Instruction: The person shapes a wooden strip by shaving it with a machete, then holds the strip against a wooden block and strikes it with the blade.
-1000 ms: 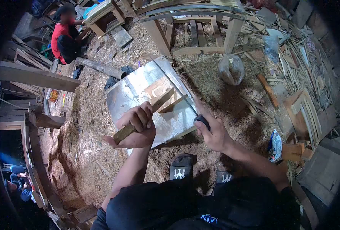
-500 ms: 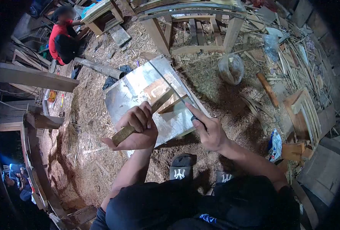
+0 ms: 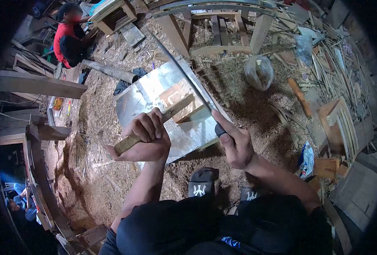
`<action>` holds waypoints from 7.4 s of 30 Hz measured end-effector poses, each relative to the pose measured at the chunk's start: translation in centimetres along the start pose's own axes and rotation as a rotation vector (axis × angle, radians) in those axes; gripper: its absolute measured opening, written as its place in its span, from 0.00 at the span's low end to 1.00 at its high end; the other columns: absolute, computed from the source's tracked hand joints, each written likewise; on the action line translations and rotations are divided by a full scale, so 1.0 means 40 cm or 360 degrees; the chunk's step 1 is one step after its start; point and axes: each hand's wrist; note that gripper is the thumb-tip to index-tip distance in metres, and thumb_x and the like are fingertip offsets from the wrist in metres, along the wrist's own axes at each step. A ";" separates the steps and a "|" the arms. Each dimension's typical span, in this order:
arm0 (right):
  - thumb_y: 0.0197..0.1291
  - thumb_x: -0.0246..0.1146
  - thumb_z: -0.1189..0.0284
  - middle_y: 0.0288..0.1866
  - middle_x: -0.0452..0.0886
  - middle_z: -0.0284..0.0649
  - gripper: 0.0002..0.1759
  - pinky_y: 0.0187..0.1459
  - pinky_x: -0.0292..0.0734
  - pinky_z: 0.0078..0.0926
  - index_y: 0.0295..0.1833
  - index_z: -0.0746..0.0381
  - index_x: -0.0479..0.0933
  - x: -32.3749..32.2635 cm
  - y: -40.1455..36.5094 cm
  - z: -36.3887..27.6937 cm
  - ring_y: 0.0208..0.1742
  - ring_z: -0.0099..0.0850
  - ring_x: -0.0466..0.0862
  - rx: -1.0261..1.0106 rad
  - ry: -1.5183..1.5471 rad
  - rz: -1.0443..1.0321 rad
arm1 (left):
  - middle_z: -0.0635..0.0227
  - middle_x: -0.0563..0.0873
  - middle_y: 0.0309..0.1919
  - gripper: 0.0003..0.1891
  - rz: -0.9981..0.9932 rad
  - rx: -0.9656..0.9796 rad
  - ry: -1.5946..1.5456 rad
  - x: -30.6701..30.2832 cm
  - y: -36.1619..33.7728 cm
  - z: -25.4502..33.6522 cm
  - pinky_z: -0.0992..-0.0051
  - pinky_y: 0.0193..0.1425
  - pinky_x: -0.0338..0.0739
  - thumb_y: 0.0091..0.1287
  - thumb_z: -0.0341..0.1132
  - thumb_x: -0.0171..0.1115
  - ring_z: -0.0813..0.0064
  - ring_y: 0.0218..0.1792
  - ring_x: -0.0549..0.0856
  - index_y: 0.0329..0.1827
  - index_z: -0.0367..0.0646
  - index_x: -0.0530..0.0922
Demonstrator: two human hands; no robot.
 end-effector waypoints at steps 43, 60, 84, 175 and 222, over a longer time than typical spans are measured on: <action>0.75 0.50 0.71 0.39 0.85 0.57 0.28 0.24 0.75 0.34 0.78 0.53 0.60 0.006 0.001 -0.012 0.17 0.28 0.79 0.0208 -0.0062 -0.0005 | 0.72 0.53 0.07 0.42 0.0131 -0.0218 -0.0025 0.051 0.050 -0.008 0.74 0.21 0.53 0.59 0.79 0.32 0.73 0.10 0.53 0.09 0.48 0.52; 0.76 0.48 0.68 0.64 0.78 0.56 0.26 0.62 0.76 0.40 0.77 0.56 0.62 0.021 -0.012 0.007 0.62 0.49 0.80 0.0347 0.0010 -0.0045 | 0.72 0.54 0.07 0.42 0.0160 -0.0206 0.0028 0.072 0.067 0.015 0.75 0.20 0.53 0.60 0.80 0.30 0.74 0.10 0.53 0.09 0.48 0.53; 0.77 0.49 0.68 0.50 0.86 0.53 0.26 0.25 0.76 0.27 0.78 0.56 0.61 0.031 -0.012 -0.005 0.18 0.19 0.75 0.0195 0.0098 0.0133 | 0.73 0.52 0.05 0.41 0.0530 -0.0177 0.0072 0.098 0.031 0.017 0.76 0.18 0.54 0.58 0.81 0.34 0.74 0.08 0.51 0.09 0.50 0.52; 0.76 0.50 0.67 0.21 0.79 0.42 0.26 0.23 0.71 0.27 0.78 0.53 0.62 0.012 -0.018 -0.035 0.17 0.16 0.68 0.0497 0.0173 -0.0089 | 0.73 0.54 0.05 0.45 0.0111 -0.0125 0.0038 0.073 0.036 0.006 0.76 0.19 0.53 0.57 0.85 0.28 0.74 0.08 0.54 0.08 0.48 0.53; 0.76 0.49 0.70 0.45 0.86 0.55 0.28 0.24 0.74 0.31 0.79 0.55 0.57 0.023 -0.021 -0.021 0.15 0.25 0.76 0.0339 -0.0005 -0.0067 | 0.73 0.54 0.07 0.44 0.0333 -0.0064 0.0138 0.070 0.032 0.004 0.76 0.18 0.50 0.56 0.86 0.28 0.76 0.09 0.52 0.11 0.49 0.53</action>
Point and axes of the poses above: each hand's wrist, its own y-axis towards the middle knuckle, its own x-axis out of the palm, z = x × y
